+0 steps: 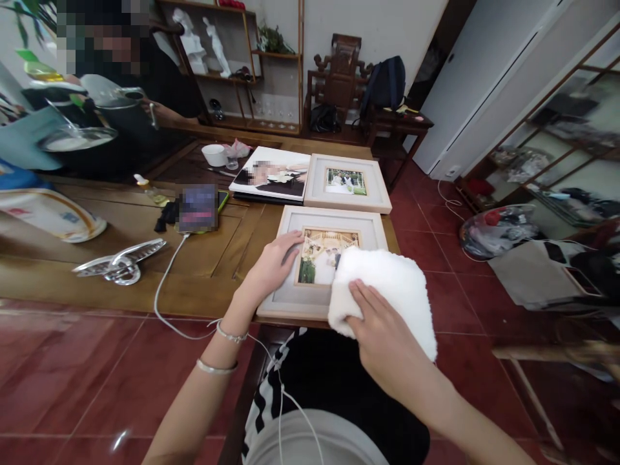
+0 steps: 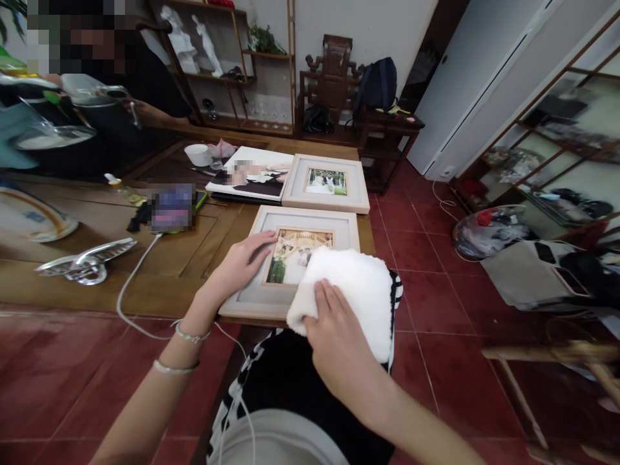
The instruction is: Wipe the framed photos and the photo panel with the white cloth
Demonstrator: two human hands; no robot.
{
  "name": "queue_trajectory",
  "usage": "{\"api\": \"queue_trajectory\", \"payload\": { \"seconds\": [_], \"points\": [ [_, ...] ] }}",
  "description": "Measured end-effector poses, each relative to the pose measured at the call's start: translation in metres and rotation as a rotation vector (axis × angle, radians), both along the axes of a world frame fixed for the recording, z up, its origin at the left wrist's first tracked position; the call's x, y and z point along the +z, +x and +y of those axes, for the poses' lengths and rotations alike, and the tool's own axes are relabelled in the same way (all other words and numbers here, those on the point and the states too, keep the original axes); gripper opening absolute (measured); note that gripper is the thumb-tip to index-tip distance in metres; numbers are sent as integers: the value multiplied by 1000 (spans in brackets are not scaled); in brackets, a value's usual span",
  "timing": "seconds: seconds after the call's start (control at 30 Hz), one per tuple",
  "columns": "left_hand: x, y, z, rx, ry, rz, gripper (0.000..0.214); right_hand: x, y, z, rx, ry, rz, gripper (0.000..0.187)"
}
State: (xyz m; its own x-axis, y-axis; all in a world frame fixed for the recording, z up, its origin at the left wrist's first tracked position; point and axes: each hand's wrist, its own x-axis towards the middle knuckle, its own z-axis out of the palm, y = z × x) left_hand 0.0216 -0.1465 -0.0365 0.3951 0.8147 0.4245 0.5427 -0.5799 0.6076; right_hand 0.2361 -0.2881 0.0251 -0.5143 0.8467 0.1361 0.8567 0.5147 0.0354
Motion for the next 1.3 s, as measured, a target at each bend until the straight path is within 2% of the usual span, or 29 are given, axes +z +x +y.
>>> {"api": "queue_trajectory", "payload": {
  "seconds": [0.23, 0.33, 0.43, 0.53, 0.63, 0.8, 0.9, 0.93, 1.0, 1.07, 1.13, 1.2, 1.3],
  "points": [
    [5, 1, -2, 18, -26, 9, 33, -11, -62, 16, 165, -16, 36, 25],
    [7, 1, -3, 43, -58, -16, 39, -16, -73, 22, 212, -28, 78, 24],
    [7, 1, -5, 45, -79, -16, 41, -13, -64, 27, 210, -101, 178, 27],
    [7, 1, -5, 29, -74, -9, 39, -2, -40, 34, 196, -203, 238, 40],
    [5, 1, -4, -8, -44, 7, 36, 11, -13, 48, 81, -222, 251, 48],
    [3, 0, -3, -17, -31, 40, 34, 30, 19, 105, -160, -6, 221, 42],
    [2, 0, -3, -13, -41, 49, 33, 38, 20, 145, -205, 176, 185, 49],
    [2, 0, -3, -14, -42, 53, 33, 38, 17, 156, -173, 217, 161, 52],
    [3, 0, -3, -18, -34, 61, 32, 33, 5, 173, -13, 235, 84, 56],
    [4, 0, -2, -28, -21, 68, 32, 22, -11, 182, 209, 171, -5, 52],
    [7, 0, -2, -33, -18, 73, 30, 9, -26, 186, 351, 84, -70, 48],
    [8, 0, -2, -36, -21, 73, 29, -1, -32, 187, 363, 37, -90, 46],
    [8, 0, -1, -41, -16, 63, 28, -4, -23, 183, 261, -2, -104, 43]
  ]
}}
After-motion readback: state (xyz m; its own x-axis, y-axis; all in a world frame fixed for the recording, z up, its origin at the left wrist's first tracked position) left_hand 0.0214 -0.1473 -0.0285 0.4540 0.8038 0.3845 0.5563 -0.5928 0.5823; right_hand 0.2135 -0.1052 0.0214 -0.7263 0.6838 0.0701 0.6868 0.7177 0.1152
